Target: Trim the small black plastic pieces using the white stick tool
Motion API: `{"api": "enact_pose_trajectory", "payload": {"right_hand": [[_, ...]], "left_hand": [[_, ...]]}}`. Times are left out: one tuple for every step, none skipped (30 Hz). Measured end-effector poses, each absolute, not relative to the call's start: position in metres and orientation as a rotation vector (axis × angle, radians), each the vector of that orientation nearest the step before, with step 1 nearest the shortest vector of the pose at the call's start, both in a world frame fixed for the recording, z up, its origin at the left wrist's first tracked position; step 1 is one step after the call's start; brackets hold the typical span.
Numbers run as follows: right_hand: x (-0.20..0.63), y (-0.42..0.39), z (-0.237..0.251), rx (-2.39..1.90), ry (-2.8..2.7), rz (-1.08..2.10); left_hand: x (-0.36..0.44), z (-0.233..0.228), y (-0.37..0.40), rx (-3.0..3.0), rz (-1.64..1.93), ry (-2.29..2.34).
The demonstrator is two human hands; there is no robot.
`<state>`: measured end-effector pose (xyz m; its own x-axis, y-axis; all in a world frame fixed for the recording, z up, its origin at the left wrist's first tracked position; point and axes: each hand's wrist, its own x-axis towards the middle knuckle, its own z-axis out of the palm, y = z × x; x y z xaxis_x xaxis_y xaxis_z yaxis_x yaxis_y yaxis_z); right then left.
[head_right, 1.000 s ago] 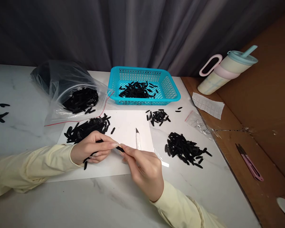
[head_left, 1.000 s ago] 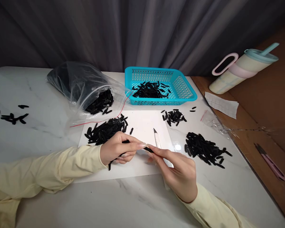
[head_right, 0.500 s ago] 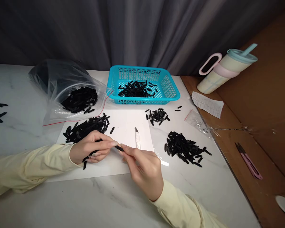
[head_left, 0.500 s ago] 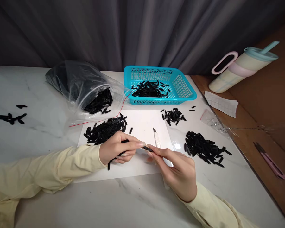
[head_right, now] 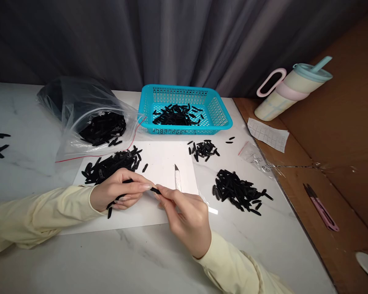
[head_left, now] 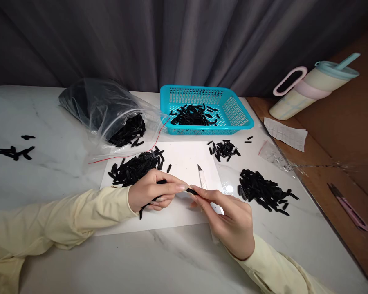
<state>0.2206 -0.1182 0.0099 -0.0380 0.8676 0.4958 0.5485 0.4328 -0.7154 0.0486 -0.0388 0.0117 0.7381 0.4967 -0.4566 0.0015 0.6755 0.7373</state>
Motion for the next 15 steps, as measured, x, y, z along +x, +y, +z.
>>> {"api": "enact_pose_trajectory", "payload": {"right_hand": [[0.2205,-0.1182,0.0102,-1.235,-1.712,0.413],[0.2205,-0.1182,0.0105,-1.234,-1.712,0.414],[0.2205,-0.1182,0.0108,-1.232,-1.714,0.413],[0.2205,-0.1182,0.0111,-1.231,-1.718,0.411],[0.2206,-0.1182,0.0112,-1.231,-1.722,0.405],[0.2207,-0.118,0.0112,-1.231,-1.727,0.393],[0.2208,-0.1178,0.0111,-1.232,-1.733,0.378],[0.2209,-0.1176,0.0107,-1.232,-1.739,0.359],[0.2209,-0.1173,0.0101,-1.232,-1.747,0.339],[0.2209,-0.117,0.0093,-1.232,-1.754,0.313],[0.2208,-0.1168,0.0083,-1.231,-1.764,0.277],[0.2206,-0.1165,0.0072,-1.227,-1.78,0.229],[0.2205,-0.1164,0.0062,-1.221,-1.802,0.172],[0.2203,-0.1163,0.0053,-1.212,-1.832,0.109],[0.2202,-0.1163,0.0044,-1.2,-1.868,0.048]], "left_hand": [[0.0486,0.0117,-0.0386,0.79,0.301,0.696],[0.0488,0.0118,-0.0383,0.791,0.299,0.695],[0.0489,0.0118,-0.0379,0.791,0.298,0.694],[0.049,0.0118,-0.0375,0.792,0.297,0.695],[0.049,0.0119,-0.0372,0.792,0.298,0.694],[0.0489,0.0119,-0.0369,0.794,0.297,0.692],[0.0488,0.0119,-0.0368,0.797,0.294,0.688],[0.0485,0.012,-0.0368,0.805,0.292,0.679],[0.0482,0.012,-0.0371,0.814,0.288,0.666],[0.0479,0.0121,-0.0375,0.825,0.286,0.653],[0.0476,0.0121,-0.0381,0.838,0.283,0.641],[0.0475,0.0121,-0.0387,0.849,0.282,0.636],[0.0475,0.0121,-0.0394,0.857,0.281,0.638],[0.0476,0.012,-0.04,0.865,0.284,0.647],[0.0478,0.0119,-0.0406,0.877,0.289,0.657]]}}
